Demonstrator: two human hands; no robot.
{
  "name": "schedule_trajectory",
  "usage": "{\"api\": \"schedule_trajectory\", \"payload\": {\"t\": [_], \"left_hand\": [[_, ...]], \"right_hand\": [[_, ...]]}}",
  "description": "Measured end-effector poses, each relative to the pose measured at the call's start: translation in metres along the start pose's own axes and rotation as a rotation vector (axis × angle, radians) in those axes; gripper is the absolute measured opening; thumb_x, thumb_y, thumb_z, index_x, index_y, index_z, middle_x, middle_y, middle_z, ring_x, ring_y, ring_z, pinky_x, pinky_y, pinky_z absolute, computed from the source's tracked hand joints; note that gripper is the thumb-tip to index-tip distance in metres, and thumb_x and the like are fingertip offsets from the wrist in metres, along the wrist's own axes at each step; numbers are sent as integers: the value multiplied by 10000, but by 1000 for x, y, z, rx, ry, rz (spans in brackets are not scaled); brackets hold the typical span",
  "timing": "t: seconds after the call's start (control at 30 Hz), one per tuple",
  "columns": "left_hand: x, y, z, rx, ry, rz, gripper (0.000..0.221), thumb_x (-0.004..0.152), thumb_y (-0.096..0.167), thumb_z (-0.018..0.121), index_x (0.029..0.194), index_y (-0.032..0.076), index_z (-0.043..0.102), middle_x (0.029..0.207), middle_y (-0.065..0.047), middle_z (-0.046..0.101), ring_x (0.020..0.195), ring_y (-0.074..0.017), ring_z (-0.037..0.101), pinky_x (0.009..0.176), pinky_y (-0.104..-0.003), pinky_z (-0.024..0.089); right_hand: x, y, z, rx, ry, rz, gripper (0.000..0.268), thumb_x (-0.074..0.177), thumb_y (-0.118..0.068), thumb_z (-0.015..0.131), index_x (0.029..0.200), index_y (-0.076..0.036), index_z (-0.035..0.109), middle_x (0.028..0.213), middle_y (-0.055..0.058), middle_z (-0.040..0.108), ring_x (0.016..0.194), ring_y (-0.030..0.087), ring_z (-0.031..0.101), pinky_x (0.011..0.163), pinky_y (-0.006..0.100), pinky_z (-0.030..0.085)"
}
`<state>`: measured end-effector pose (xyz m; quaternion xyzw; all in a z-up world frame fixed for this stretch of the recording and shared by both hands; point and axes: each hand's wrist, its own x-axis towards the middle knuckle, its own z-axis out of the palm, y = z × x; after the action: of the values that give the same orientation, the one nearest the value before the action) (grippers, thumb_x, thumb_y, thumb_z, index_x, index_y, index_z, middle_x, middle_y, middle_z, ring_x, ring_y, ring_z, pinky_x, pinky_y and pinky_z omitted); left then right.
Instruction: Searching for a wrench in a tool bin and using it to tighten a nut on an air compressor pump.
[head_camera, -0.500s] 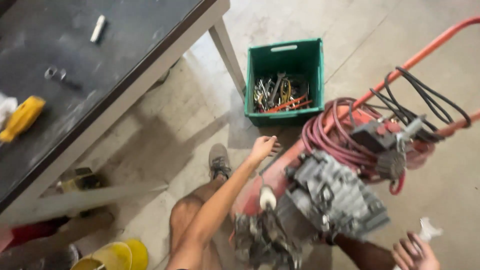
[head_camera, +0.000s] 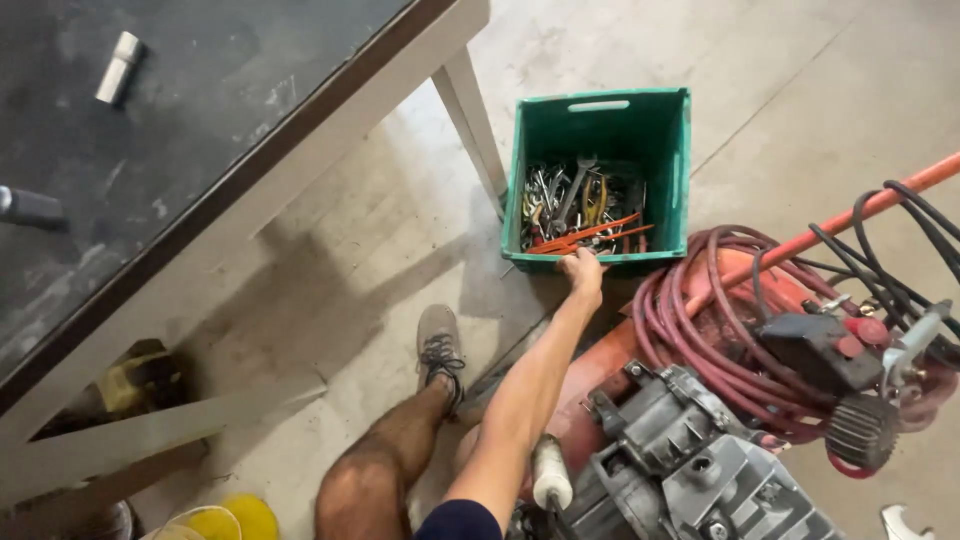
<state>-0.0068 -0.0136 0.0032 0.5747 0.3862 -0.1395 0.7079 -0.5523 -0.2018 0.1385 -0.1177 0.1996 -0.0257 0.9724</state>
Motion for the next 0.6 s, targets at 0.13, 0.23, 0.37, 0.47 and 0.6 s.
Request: {"api": "schedule_trajectory", "payload": {"t": [0.13,0.23,0.37,0.47,0.6], "left_hand": [[3,10,-13,16,-16,8,460,969,163,546,1289,-99,345,1251,-330,485,1001,-469,678,693,-562,670],[19,-20,-24,12,-65,-45,497,1059,205,540,1451,-40,356,1278,-302,548,1004,-417,710,772,-564,651],[-3,27,-30,-117,-148,-43,502,1023,136,549,1415,-130,382,1331,-388,520,1045,-503,679,850,-604,636],[-28,45,-46,-96,-206,-51,339,992,108,557,1227,-129,500,1159,-298,584,946,-405,686,818,-519,650],[-28,83,-77,84,-513,-190,522,1015,280,436,1266,-161,558,1155,-327,667,1093,-397,702,905,-391,611]], "right_hand": [[-23,5,-14,-77,88,32,350,1112,-254,405,1347,-67,584,636,50,490,462,194,443,411,316,400],[-68,1,-17,-135,173,-6,352,1104,-265,413,1356,-82,575,612,51,479,455,197,441,412,313,392],[-82,-2,-36,-218,238,-30,356,1093,-280,422,1368,-102,564,579,53,463,446,201,439,413,309,381],[-131,-5,-82,-267,302,-21,362,1085,-291,430,1376,-117,555,555,54,452,439,205,437,414,306,373],[-123,2,-82,-251,338,-62,339,1127,-343,424,1323,-105,567,550,13,450,428,161,466,416,271,385]]}}
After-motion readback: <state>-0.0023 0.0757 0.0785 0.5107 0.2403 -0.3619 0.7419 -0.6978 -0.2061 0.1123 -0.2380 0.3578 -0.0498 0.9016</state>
